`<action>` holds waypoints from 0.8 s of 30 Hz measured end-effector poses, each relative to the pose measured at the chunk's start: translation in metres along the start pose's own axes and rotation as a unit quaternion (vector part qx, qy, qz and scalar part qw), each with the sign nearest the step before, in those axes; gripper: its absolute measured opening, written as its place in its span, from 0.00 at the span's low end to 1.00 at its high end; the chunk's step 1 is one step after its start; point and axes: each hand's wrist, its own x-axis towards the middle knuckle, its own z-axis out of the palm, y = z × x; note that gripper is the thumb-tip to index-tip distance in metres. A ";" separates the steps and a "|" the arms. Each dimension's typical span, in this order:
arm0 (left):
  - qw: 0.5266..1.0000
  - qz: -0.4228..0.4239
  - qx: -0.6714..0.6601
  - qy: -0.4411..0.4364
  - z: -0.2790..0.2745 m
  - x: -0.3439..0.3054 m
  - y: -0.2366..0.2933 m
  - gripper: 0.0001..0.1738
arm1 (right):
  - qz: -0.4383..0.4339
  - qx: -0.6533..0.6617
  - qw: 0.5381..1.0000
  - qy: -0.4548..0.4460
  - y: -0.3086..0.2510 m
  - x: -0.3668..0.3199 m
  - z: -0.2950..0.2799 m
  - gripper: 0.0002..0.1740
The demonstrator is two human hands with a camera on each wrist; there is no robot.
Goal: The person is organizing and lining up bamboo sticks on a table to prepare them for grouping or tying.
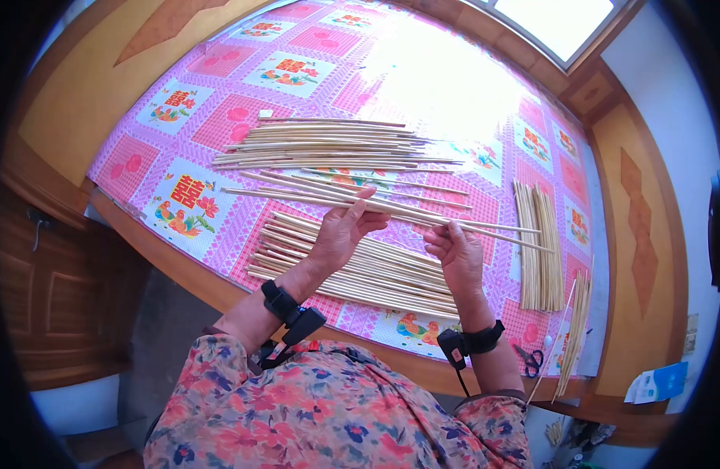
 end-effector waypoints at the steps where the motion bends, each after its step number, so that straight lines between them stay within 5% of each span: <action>1: 1.000 -0.005 -0.001 -0.004 0.000 -0.001 0.001 0.20 | -0.003 0.001 1.000 0.005 0.003 0.000 0.001 0.13; 4: 0.999 0.009 0.031 -0.011 -0.007 -0.003 -0.001 0.16 | 0.097 0.027 0.995 -0.022 0.013 0.007 -0.012 0.15; 9: 0.995 0.002 0.102 -0.006 -0.021 -0.010 0.000 0.14 | 0.100 -0.135 0.986 0.002 0.026 0.006 -0.026 0.23; 13: 0.997 -0.015 0.054 0.060 -0.032 -0.016 0.007 0.14 | 0.060 -0.064 0.994 0.070 0.037 0.004 -0.037 0.22; 15: 0.996 -0.026 0.053 0.062 -0.039 -0.021 0.008 0.14 | 0.007 0.083 0.993 0.084 0.044 0.005 -0.045 0.18; 19: 0.994 -0.085 0.016 0.073 -0.051 -0.029 0.001 0.15 | -0.036 0.121 0.991 0.049 0.057 0.003 -0.055 0.10; 24: 0.993 -0.075 -0.023 0.092 -0.050 -0.036 -0.003 0.12 | 0.016 0.165 0.984 0.068 0.063 -0.002 -0.065 0.07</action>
